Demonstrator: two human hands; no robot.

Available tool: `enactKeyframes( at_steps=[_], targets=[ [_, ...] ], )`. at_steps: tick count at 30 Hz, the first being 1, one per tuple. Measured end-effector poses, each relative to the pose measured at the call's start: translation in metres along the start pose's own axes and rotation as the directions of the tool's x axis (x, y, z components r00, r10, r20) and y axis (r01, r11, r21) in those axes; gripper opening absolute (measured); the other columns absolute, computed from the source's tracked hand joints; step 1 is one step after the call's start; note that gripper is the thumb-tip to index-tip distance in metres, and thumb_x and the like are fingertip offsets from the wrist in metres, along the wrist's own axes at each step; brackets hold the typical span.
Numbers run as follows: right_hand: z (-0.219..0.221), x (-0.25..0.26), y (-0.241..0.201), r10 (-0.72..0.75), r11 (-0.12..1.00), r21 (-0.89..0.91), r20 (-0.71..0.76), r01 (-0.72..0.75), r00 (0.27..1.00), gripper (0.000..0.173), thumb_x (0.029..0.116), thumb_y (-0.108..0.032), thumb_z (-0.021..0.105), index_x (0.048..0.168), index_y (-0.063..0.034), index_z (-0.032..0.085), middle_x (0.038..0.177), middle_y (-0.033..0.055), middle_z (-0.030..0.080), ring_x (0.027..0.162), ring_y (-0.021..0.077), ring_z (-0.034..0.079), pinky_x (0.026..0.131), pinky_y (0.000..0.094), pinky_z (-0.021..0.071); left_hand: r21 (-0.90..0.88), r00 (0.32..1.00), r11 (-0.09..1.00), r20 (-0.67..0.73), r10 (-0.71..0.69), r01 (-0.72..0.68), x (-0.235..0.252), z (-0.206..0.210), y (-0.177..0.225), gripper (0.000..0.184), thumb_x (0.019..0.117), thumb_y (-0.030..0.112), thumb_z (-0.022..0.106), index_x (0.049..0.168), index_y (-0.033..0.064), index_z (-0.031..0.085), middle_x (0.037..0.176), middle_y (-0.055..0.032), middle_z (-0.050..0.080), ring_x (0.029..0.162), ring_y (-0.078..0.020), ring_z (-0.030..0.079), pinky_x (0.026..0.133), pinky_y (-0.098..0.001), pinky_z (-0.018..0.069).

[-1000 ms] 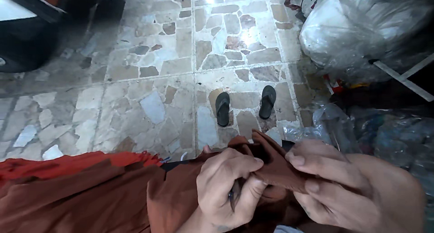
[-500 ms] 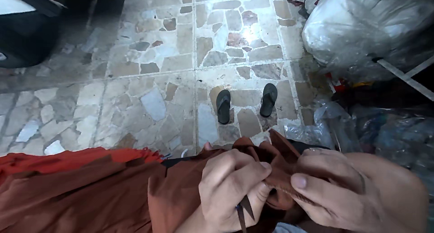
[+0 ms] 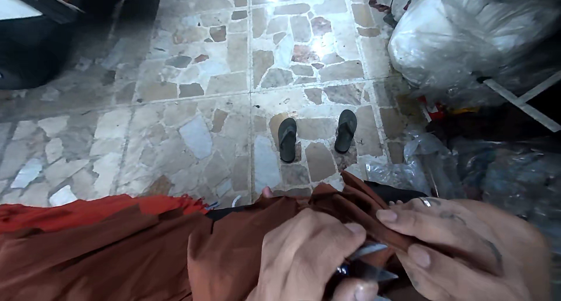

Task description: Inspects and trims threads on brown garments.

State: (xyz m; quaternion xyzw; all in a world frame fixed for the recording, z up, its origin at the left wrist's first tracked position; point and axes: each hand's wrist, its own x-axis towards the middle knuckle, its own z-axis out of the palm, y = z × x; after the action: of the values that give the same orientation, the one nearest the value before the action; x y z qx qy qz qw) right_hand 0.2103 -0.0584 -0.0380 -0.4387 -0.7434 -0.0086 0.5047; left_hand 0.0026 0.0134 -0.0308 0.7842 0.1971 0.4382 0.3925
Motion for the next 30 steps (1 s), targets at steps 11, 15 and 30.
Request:
enactKeyframes(
  at_steps=[11,15,30],
  targets=[
    [0.0041,0.0005,0.0036,-0.017,0.999,0.033,-0.006,0.017,1.0,0.001,0.0997,-0.005,0.056,0.099,-0.0044,0.057,0.105,0.0112,0.068,0.077,0.0117,0.064,0.074,0.0223,0.055,0.014,0.995,1.0,0.103,-0.016,0.015,-0.0002,-0.0067,0.0135,0.033,0.1003,0.026,0.066,0.114,-0.0039,0.071,0.084,-0.0126,0.072,0.074,-0.0109,0.066,0.07,-0.0197,0.0517],
    [0.0051,-0.0006,0.0037,0.009,0.999,0.04,-0.009,-0.008,1.0,0.001,0.0996,-0.005,0.056,0.101,-0.0047,0.057,0.106,0.01,0.069,0.079,0.0105,0.065,0.074,0.021,0.0548,0.036,0.99,0.999,0.137,-0.019,0.014,-0.0019,-0.0068,0.0113,0.032,0.1002,0.024,0.065,0.116,-0.0021,0.07,0.082,-0.0102,0.072,0.073,-0.0098,0.066,0.068,-0.0189,0.0516],
    [0.006,-0.0004,0.0046,-0.004,1.0,0.003,-0.005,0.004,1.0,0.002,0.099,-0.005,0.057,0.099,-0.0066,0.056,0.106,0.0092,0.069,0.078,0.0104,0.064,0.072,0.0203,0.0533,0.037,0.989,0.999,0.14,-0.035,0.031,-0.0027,-0.0023,0.0106,0.033,0.1021,0.025,0.063,0.12,-0.0021,0.069,0.083,-0.01,0.072,0.074,-0.0087,0.066,0.067,-0.0178,0.0515]
  ],
)
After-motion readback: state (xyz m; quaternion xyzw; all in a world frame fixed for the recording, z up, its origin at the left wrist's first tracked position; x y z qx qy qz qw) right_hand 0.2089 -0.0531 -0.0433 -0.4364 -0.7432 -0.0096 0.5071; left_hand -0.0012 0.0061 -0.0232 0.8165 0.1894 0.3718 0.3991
